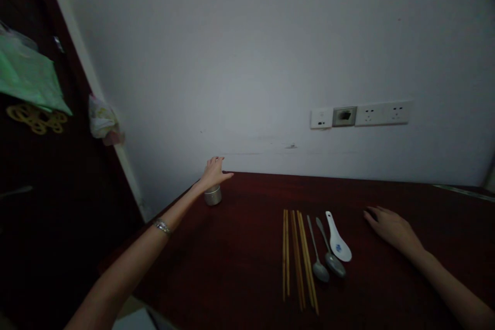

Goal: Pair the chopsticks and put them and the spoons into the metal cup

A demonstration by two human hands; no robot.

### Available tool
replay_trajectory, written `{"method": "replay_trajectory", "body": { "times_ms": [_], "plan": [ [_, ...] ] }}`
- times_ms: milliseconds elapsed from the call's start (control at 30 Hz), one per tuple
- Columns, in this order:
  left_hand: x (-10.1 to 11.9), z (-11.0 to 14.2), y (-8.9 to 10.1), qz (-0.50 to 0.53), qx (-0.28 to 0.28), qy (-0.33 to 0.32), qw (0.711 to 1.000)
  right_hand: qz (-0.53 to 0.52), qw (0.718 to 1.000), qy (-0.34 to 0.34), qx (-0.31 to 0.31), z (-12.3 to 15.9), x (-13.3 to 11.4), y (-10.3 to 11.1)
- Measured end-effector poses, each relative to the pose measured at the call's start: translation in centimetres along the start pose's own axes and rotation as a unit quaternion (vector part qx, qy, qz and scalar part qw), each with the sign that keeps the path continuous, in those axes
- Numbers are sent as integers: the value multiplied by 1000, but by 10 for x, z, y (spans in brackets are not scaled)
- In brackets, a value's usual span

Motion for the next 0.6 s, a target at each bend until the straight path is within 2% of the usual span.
{"method": "replay_trajectory", "body": {
  "times_ms": [133,233,333,433,600],
  "plan": [
    [-54,16,2,40,-6,45,998,21,999,-6,-31,-1,1,-1],
    [-87,31,-3,128,-14,81,988,30,998,-11,-52,-2,2,-3],
    [-114,47,-13,224,-31,126,966,28,997,-15,-65,-3,3,-6],
    [-126,61,-24,277,-48,157,947,29,998,-7,-55,-4,4,-8],
    [-121,74,-40,331,-79,195,920,32,999,7,-37,-4,6,-11]
  ]
}}
Point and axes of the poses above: each hand's wrist, its own z-axis away from the middle knuckle, its own y-axis out of the back of the hand, x = y × z, the point moved 5 cm from there along -z, towards the middle knuckle, and after that the axes turned 2 degrees about -z, right-handed, at the moved point
